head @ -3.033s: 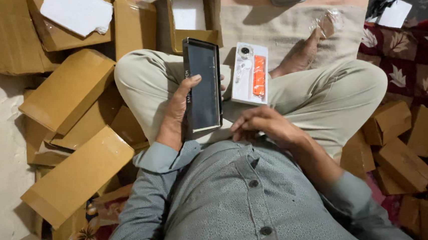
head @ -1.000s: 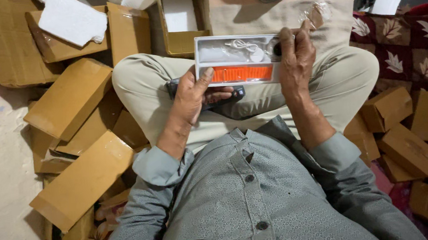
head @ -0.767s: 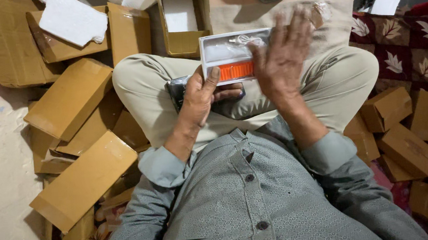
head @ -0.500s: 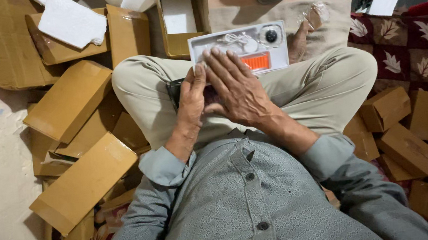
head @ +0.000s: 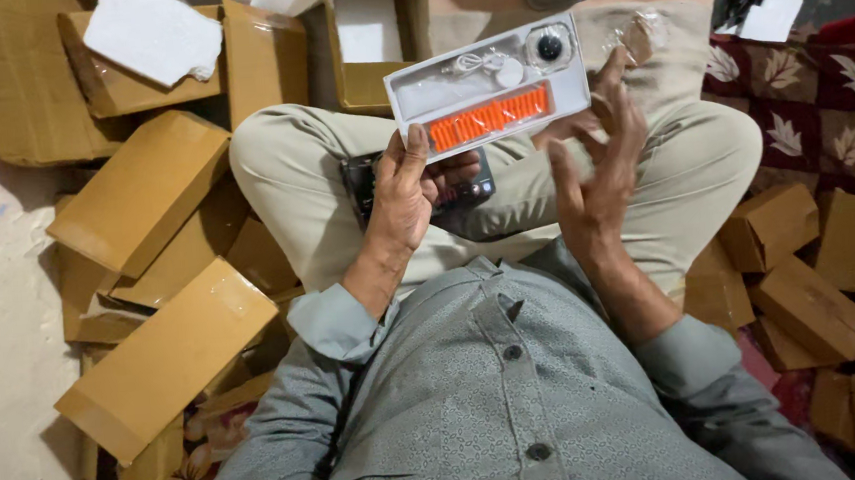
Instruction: The person packs a smartwatch and a camera kit into separate cardboard boxes. They place each item into a box, close the flaps, and seal the boxes with packing tape using a tape dispenser.
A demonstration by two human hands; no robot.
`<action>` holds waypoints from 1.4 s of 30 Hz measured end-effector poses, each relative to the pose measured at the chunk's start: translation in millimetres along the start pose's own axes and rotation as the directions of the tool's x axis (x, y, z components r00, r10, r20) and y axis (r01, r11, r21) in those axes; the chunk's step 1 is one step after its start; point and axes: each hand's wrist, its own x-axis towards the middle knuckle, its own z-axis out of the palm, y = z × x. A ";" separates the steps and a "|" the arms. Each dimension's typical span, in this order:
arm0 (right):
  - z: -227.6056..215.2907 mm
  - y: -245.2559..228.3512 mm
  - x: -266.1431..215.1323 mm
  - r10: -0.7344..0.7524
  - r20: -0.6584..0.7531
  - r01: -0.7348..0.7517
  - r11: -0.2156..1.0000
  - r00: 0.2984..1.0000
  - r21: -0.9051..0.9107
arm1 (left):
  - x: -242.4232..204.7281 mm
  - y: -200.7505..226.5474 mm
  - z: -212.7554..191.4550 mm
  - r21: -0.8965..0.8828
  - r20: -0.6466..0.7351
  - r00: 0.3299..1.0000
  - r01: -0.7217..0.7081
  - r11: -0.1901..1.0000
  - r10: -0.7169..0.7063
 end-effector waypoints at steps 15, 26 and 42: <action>19.7 9.0 16.5 0.045 0.182 -0.154 0.747 0.982 0.647 | 10.3 16.1 15.8 0.681 -0.018 0.998 0.062 0.730 -0.067; 8.2 21.5 -3.0 0.397 0.578 -0.700 0.451 0.713 0.554 | 17.6 24.8 32.6 0.907 0.089 0.990 -0.126 0.402 0.111; 69.0 133.5 137.3 0.386 0.456 -0.577 0.304 0.802 0.758 | -18.3 95.2 -68.4 0.926 0.372 0.784 -0.273 -0.262 0.497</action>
